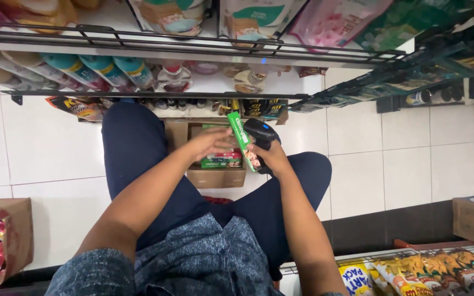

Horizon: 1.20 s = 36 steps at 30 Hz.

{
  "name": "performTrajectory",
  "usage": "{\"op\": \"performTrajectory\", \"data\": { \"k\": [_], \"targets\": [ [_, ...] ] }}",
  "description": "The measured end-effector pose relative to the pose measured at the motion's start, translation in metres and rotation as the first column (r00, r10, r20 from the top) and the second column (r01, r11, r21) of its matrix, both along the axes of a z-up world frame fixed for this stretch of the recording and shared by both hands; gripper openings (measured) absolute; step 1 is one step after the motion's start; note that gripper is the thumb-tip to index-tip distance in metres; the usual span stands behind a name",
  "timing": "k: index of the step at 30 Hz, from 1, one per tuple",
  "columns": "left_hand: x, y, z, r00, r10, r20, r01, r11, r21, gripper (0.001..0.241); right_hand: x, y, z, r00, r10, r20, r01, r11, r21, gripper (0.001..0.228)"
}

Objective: Scanning toothpaste boxes from a shipping carton and placing them onto the retail display shelf.

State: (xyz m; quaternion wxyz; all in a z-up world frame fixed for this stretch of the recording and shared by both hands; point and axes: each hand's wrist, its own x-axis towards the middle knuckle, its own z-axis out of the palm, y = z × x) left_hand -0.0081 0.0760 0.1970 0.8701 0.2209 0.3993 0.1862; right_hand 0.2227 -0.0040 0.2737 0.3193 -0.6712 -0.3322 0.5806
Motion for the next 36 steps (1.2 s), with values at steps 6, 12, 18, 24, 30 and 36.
{"op": "performTrajectory", "data": {
  "k": [6,12,18,24,30,36],
  "targets": [
    [0.005,-0.007,-0.010,0.995,-0.096,0.038,0.093,0.994,0.058,0.045,-0.002,-0.004,0.006,0.993,0.103,-0.066,-0.098,0.992,0.075,0.030],
    [0.002,-0.004,0.014,0.996,-0.066,0.057,0.064,0.998,0.021,0.045,0.000,-0.008,-0.006,0.985,0.172,0.007,-0.171,0.977,0.129,0.032],
    [0.001,0.001,0.014,0.996,0.056,-0.067,-0.059,0.997,-0.045,0.051,-0.011,-0.003,0.010,0.983,0.179,-0.025,-0.175,0.978,0.117,0.037],
    [0.002,-0.002,-0.080,0.978,0.159,-0.136,-0.159,0.987,0.011,0.042,0.008,-0.008,-0.021,0.852,0.199,0.485,-0.368,0.885,0.285,0.049],
    [0.005,-0.006,-0.099,0.977,0.175,-0.120,-0.167,0.983,0.081,0.033,0.003,-0.009,-0.008,0.860,0.215,0.462,-0.337,0.920,0.199,0.038],
    [0.004,-0.001,-0.037,0.962,-0.015,-0.273,0.044,0.994,0.100,0.050,0.003,-0.010,-0.004,0.863,0.200,0.464,-0.343,0.907,0.246,0.041]
  ]
}}
